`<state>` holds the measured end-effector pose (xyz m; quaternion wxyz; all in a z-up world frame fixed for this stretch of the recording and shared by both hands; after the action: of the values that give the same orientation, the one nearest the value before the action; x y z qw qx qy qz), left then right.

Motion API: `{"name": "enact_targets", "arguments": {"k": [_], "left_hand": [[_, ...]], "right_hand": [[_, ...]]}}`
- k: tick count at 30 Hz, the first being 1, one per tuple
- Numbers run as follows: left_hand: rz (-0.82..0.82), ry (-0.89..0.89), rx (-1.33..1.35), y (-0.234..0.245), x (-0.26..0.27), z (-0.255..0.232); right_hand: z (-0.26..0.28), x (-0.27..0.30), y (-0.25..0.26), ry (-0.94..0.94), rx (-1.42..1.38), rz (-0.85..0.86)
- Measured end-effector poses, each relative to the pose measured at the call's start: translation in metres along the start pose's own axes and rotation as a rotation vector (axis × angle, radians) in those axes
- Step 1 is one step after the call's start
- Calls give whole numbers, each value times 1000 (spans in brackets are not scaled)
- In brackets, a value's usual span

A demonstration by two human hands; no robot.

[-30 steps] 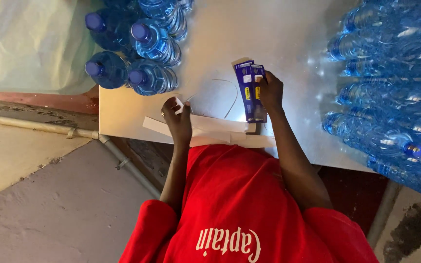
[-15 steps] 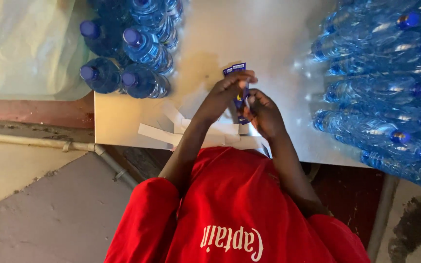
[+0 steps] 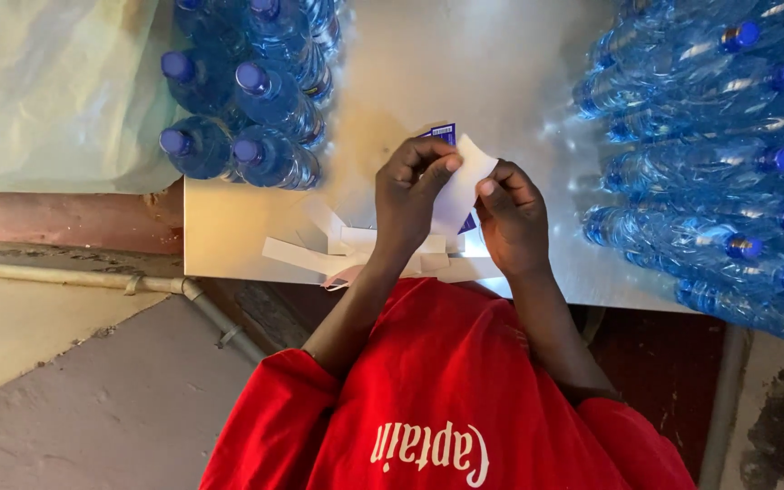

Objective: Manually applying adhesive labels to plastic water bottles by peeling them from a strip and wrapping them around the bottle body.

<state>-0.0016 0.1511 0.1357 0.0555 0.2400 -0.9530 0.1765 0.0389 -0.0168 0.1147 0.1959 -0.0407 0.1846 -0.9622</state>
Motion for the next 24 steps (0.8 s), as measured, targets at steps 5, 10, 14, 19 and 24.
{"name": "enact_targets", "arguments": {"k": [5,10,14,19,24], "left_hand": [[53,-6,-64,-21,24,-5],[22,20,73,-17,24,-8],[32,88,59,-9,18,-8],[164,119,97,-13,14,-3],[459,234,160,-44,26,20]], "right_hand": [[2,1,6,57,47,-15],[21,3,5,99,91,-102],[30,3,18,127,202,-133],[63,7,-6,208,484,-125],[72,9,-20,314,647,-111]]}}
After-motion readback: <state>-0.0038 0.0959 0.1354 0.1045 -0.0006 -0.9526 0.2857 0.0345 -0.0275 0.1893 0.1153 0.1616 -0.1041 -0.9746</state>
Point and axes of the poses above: each hand's wrist, its own x-axis away from the middle knuckle, its own y-axis out of the back of the hand, z = x × y, the point moved 9 cm from there along -x, towards the middle knuckle, and after that the axes turned 5 degrees about y, right-handed, at the moved point
